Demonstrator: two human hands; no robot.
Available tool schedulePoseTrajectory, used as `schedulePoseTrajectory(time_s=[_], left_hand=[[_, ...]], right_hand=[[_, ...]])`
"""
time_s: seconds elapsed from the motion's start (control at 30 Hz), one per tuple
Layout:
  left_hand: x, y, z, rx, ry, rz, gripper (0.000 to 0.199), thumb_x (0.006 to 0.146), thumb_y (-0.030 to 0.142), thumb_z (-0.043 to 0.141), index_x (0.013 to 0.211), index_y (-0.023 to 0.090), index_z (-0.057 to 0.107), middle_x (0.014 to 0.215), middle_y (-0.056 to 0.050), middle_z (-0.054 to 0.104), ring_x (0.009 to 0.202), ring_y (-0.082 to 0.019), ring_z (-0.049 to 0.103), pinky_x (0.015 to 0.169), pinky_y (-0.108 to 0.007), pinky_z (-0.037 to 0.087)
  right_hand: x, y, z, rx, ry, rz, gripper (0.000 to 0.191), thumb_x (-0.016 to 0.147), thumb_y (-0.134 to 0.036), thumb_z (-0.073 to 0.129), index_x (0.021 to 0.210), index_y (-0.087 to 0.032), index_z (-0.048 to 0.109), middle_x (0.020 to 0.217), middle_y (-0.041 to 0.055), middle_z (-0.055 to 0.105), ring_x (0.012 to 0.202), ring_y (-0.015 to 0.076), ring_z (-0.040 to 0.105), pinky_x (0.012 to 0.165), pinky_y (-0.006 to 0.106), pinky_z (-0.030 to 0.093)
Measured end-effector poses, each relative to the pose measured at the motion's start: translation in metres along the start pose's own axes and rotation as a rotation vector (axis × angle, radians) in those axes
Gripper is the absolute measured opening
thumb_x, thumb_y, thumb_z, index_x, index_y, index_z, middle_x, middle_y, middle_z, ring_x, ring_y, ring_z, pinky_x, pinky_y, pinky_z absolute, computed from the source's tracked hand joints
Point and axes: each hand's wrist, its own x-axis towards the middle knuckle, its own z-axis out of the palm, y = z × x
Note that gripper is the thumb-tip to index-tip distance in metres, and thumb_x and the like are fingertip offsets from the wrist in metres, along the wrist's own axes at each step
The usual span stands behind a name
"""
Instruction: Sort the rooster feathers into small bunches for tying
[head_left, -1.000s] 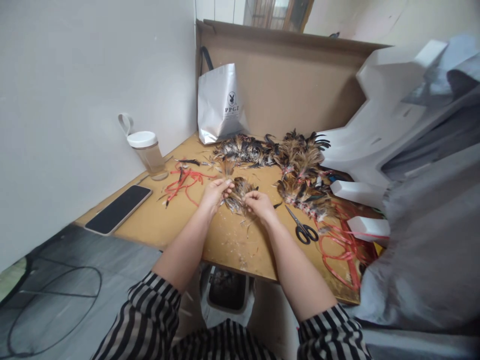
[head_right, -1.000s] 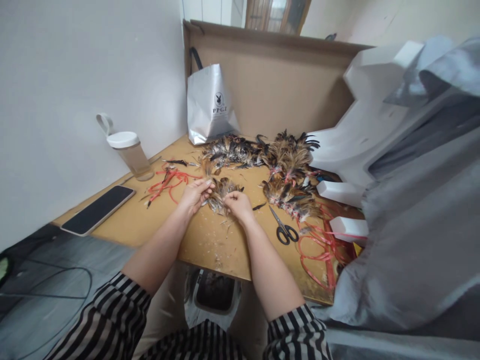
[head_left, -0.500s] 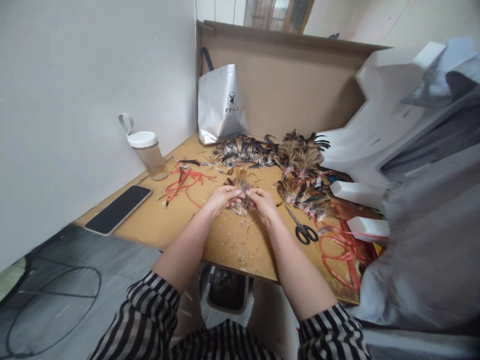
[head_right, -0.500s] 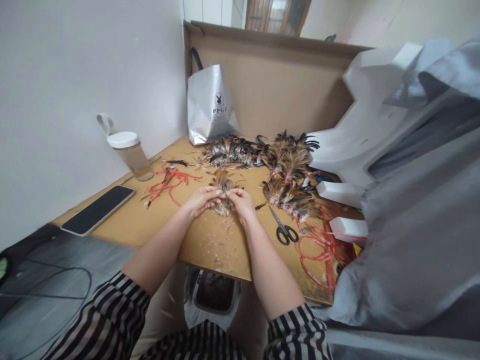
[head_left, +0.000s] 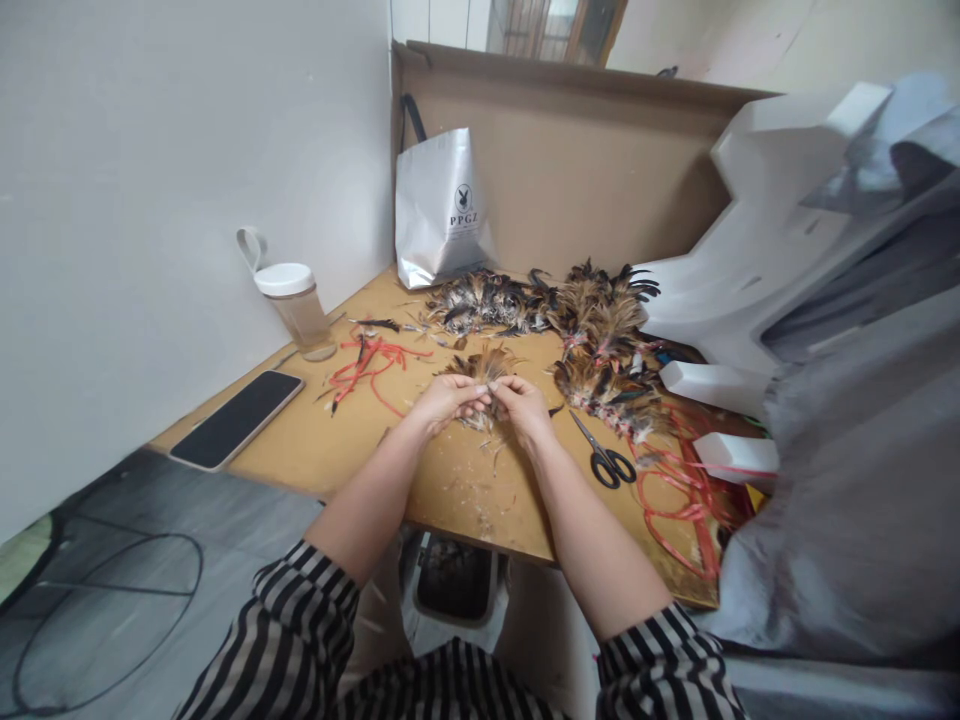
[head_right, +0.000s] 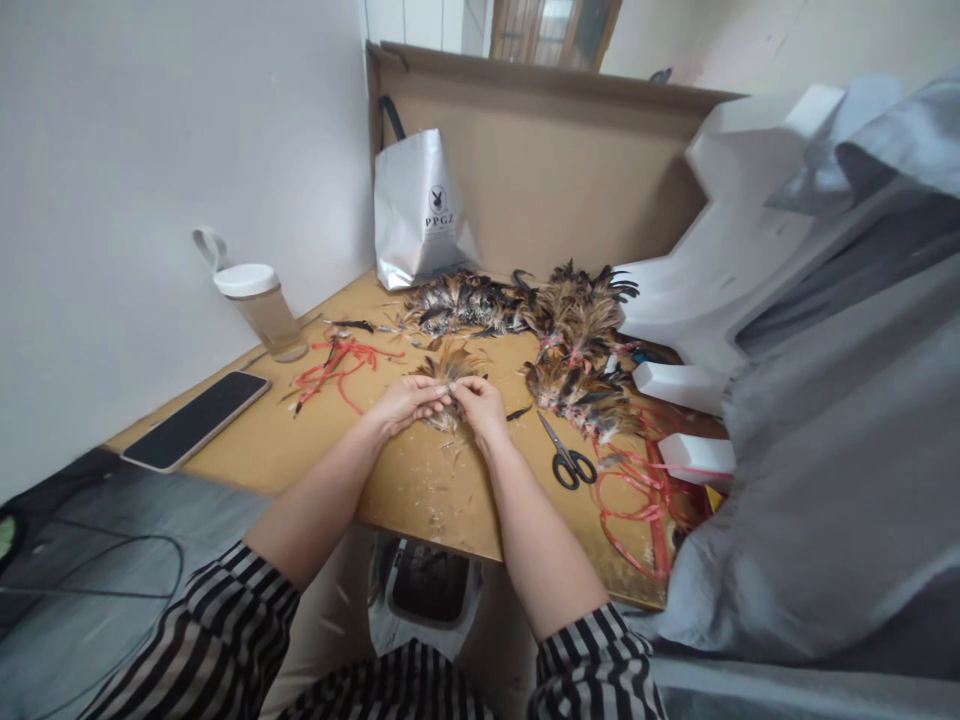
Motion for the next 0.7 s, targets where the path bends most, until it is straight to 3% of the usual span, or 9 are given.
schedulePoseTrajectory(time_s=[0.2,0.33,0.53,0.7], left_hand=[[-0.001,0.002,0.002,0.041,0.012,-0.020,0.020,0.063,0.024,0.071,0.072,0.008,0.065,0.066,-0.006,0.064,0.049,-0.004,0.053,0.046,-0.014,0.041],[-0.003,0.008,0.000,0.043,0.055,0.035,0.021,0.062,0.027,0.072,0.066,0.009,0.063,0.059,-0.003,0.061,0.045,-0.003,0.049,0.043,-0.013,0.036],[-0.002,0.017,-0.004,-0.121,0.253,0.122,0.022,0.060,0.028,0.072,0.064,0.010,0.062,0.059,-0.002,0.060,0.045,-0.002,0.048,0.043,-0.012,0.035],[-0.002,0.017,-0.004,-0.149,0.280,0.138,0.023,0.058,0.028,0.073,0.064,0.009,0.062,0.059,-0.002,0.059,0.045,-0.002,0.047,0.042,-0.012,0.034]], right_hand=[[0.000,-0.001,0.001,-0.047,0.004,-0.006,0.028,0.053,-0.039,0.071,0.064,-0.016,0.059,0.043,-0.0066,0.046,0.038,0.0056,0.033,0.040,0.021,0.023],[-0.001,-0.003,0.000,-0.119,-0.005,-0.018,0.029,0.057,-0.041,0.067,0.070,-0.015,0.062,0.044,-0.0060,0.047,0.039,0.0061,0.034,0.041,0.021,0.025],[-0.001,0.007,-0.007,-0.656,-0.184,-0.120,0.019,0.065,-0.034,0.060,0.066,-0.015,0.063,0.056,-0.0008,0.058,0.050,0.0093,0.046,0.052,0.022,0.035],[-0.010,0.006,-0.003,-1.062,-0.240,-0.177,0.015,0.066,-0.032,0.060,0.073,-0.019,0.065,0.063,0.0002,0.061,0.055,0.0112,0.049,0.053,0.022,0.033]])
